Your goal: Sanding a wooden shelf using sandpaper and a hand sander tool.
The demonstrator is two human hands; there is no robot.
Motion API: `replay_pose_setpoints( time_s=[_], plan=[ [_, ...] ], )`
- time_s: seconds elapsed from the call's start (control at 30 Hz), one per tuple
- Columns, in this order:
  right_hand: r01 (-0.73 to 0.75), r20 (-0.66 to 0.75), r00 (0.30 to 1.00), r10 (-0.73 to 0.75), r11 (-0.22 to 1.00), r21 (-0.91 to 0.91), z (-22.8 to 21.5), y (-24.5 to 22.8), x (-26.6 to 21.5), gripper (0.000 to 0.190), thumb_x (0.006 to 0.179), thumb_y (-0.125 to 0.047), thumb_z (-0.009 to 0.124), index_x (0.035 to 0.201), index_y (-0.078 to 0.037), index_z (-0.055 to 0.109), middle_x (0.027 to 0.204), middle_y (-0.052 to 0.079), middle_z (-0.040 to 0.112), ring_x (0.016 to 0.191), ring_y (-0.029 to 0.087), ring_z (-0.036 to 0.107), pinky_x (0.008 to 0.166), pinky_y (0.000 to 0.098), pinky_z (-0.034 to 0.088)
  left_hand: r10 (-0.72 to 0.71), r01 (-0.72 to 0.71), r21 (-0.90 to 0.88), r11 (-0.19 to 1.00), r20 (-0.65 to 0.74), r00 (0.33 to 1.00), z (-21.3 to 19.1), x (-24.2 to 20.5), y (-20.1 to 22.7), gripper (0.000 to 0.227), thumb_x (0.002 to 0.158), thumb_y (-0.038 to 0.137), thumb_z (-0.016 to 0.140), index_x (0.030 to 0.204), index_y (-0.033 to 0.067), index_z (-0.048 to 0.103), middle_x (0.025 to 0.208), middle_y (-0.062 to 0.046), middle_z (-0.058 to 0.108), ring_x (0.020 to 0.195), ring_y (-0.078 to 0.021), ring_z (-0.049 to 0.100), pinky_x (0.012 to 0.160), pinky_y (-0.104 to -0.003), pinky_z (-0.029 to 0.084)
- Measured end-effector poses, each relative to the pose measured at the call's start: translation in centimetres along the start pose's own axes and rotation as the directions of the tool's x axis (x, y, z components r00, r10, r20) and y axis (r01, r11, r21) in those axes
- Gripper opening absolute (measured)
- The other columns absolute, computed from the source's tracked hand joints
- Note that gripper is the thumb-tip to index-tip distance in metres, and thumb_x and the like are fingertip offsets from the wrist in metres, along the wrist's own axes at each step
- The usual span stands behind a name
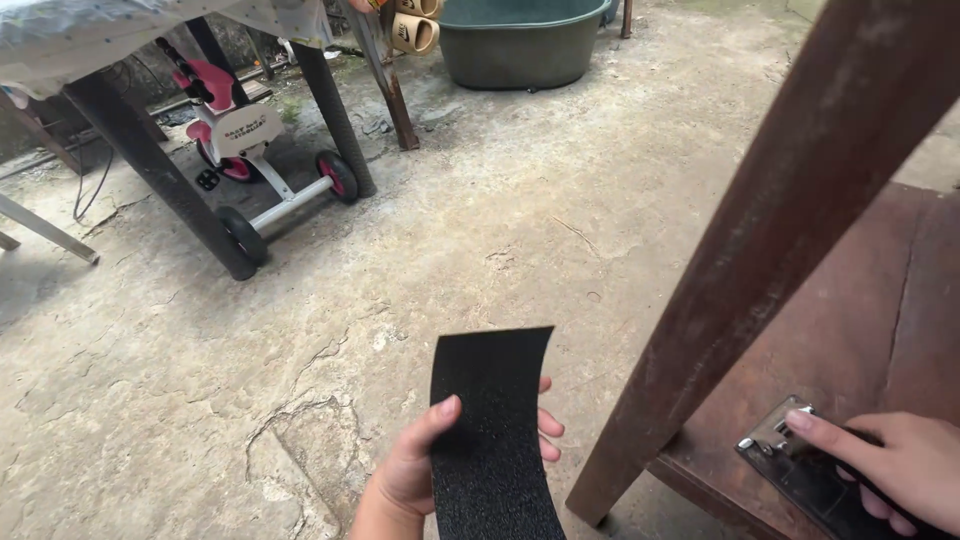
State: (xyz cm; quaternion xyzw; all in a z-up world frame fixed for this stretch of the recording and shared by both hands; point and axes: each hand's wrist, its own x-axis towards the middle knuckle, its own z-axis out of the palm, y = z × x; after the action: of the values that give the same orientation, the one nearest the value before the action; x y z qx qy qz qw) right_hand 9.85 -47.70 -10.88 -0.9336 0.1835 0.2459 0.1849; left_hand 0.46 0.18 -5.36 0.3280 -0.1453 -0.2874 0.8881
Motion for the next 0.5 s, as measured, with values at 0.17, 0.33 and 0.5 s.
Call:
replay_pose_setpoints(
  time_s=[0.17, 0.33, 0.5],
  plan=[
    [-0.019, 0.065, 0.997, 0.029, 0.99, -0.139, -1.4, -4.7, -6.0, 0.083, 0.085, -0.085, 0.05, 0.076, -0.005, 0.067, 0.054, 0.007, 0.066, 0.04, 0.017, 0.071, 0.048, 0.0281, 0.059, 0.059, -0.064, 0.113, 0.991, 0.047, 0.997, 0.2, 0.4, -4.4, 0.106, 0.082, 0.056, 0.073, 0.153, -0.0141, 0.038, 0.126, -0.034, 0.062, 0.117, -0.04, 0.067, 0.101, -0.05, 0.053],
    [0.049, 0.093, 0.995, -0.033, 0.983, -0.177, -2.5, -5.5, -8.7, 0.089, 0.085, -0.08, 0.059, 0.07, 0.007, 0.073, 0.054, 0.014, 0.069, 0.041, 0.02, 0.07, 0.048, 0.031, 0.058, -0.219, 0.153, 0.269, 0.951, 0.235, 0.947, 2.2, 1.7, -6.9, 0.105, 0.084, 0.053, 0.073, 0.159, -0.0076, 0.033, 0.138, -0.026, 0.059, 0.128, -0.0314, 0.06, 0.117, -0.043, 0.042],
    [0.204, 0.14, 0.967, -0.214, 0.976, 0.08, -2.6, -4.3, -7.0, 0.075, 0.078, -0.067, 0.075, 0.07, 0.007, 0.073, 0.055, 0.017, 0.072, 0.044, 0.025, 0.071, 0.048, 0.0375, 0.055, -0.287, 0.235, 0.264, 0.935, 0.176, 0.942, 5.4, 1.8, -9.3, 0.096, 0.088, 0.048, 0.069, 0.159, -0.0055, 0.033, 0.138, -0.025, 0.059, 0.129, -0.0319, 0.059, 0.117, -0.042, 0.041]
  ],
)
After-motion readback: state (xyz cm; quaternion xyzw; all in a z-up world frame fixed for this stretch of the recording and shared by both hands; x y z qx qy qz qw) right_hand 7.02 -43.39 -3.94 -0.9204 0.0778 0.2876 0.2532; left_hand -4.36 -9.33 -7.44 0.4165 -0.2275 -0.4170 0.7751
